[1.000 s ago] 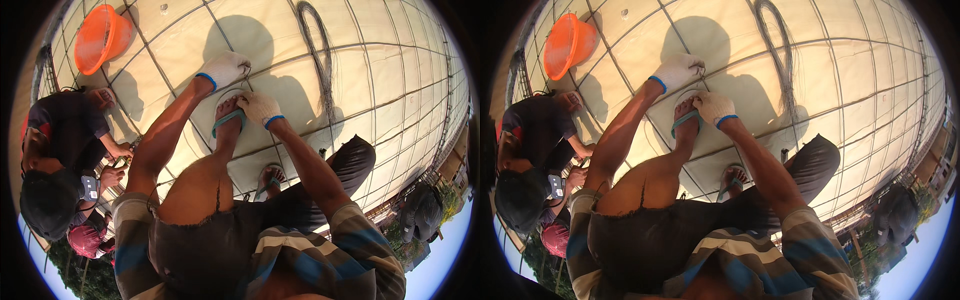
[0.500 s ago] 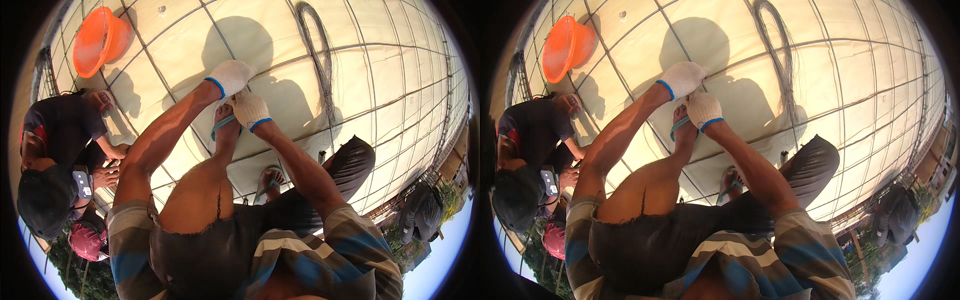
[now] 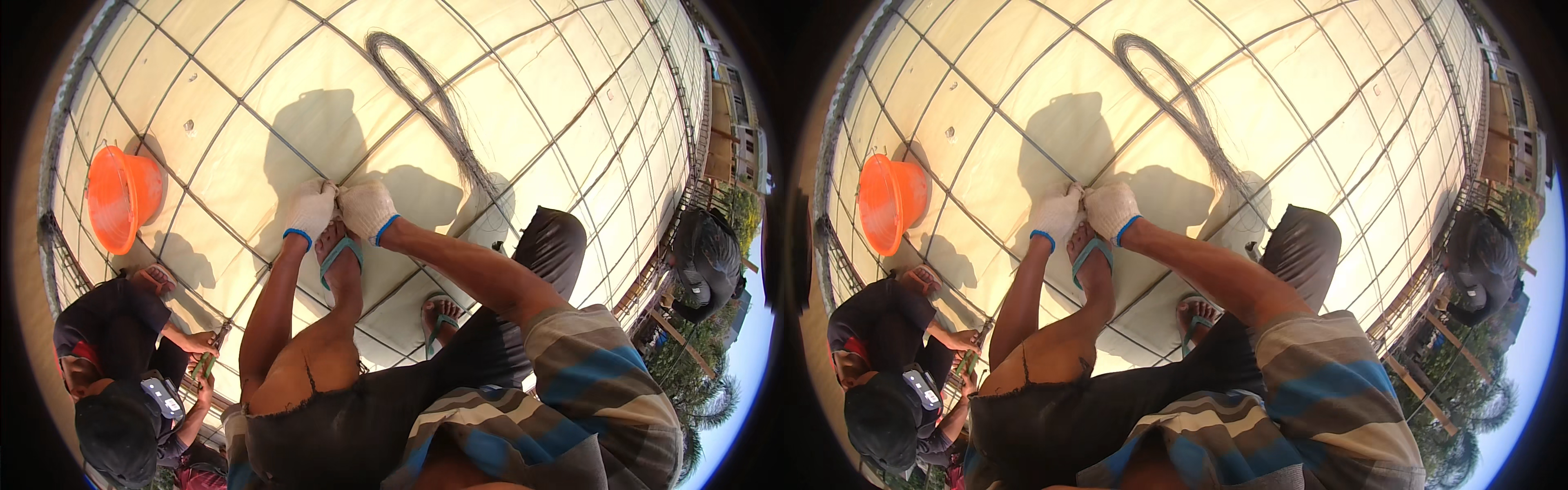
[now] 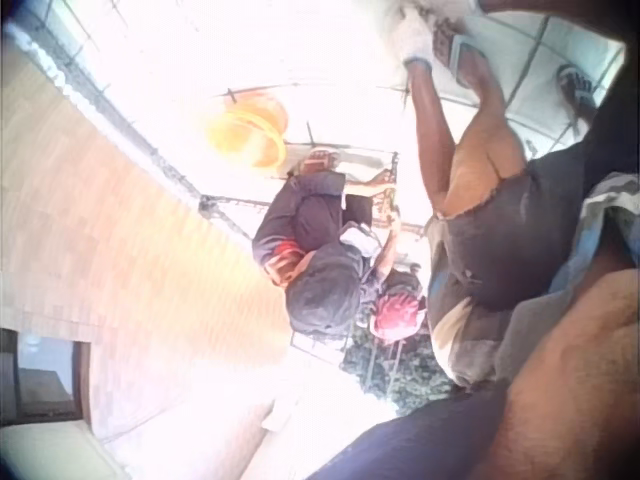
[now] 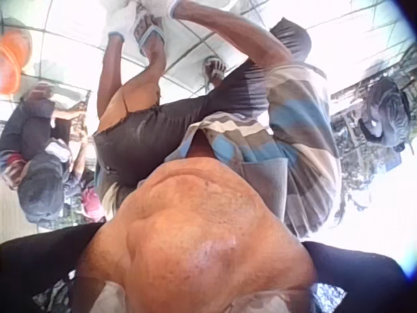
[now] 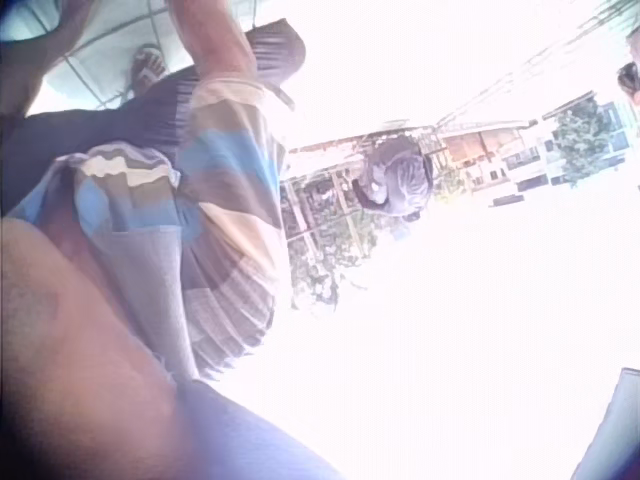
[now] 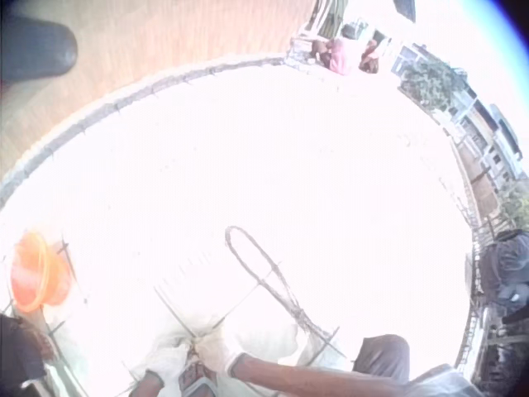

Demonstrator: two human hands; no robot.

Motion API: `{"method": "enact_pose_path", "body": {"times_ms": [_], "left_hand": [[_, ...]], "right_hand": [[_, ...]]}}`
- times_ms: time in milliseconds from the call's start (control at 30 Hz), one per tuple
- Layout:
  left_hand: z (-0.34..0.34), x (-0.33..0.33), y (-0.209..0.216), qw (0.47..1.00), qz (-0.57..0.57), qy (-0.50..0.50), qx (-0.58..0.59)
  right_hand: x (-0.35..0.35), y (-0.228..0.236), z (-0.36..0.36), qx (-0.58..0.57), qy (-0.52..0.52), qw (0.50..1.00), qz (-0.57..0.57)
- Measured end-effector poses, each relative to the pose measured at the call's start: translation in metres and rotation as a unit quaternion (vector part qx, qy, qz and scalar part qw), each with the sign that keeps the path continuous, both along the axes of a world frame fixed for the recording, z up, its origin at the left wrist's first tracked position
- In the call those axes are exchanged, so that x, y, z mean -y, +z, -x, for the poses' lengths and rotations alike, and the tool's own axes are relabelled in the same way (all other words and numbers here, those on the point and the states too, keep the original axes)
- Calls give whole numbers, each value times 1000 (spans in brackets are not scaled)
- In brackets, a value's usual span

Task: The person repeatedly ties a rope to a metal grid on a tiled floor using both hands. The person picks up rope segments, loops them around grid intersections, and secures them by hand. Another person is visible nearby working on a similar task.

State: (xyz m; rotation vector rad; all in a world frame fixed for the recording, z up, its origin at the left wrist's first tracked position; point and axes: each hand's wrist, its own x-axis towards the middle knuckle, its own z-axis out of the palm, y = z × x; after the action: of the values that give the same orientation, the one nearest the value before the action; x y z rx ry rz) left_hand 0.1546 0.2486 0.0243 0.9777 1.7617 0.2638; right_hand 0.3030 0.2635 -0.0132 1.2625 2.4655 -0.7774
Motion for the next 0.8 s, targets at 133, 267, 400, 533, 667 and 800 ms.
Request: {"method": "enact_pose_path", "body": {"times_ms": [133,267,400,533,667,800], "left_hand": [[16,-2,22,988,-57,-112,-91],[18,18,66,992,-121,38,-8],[28,44,50,986,-32,126,106],[51,54,104,988,21,123,90],[71,52,162,970,67,188,141],[51,15,265,960,27,210,185]], "right_hand": [[-77,64,-43,-20,106,991,81],[-180,67,-92,39,-170,959,-223],[-198,22,-105,59,-67,979,-182],[-202,39,-110,-29,-198,967,-160],[-212,108,-159,-108,-337,922,-157],[-179,241,-176,-256,-346,889,-156]]}}
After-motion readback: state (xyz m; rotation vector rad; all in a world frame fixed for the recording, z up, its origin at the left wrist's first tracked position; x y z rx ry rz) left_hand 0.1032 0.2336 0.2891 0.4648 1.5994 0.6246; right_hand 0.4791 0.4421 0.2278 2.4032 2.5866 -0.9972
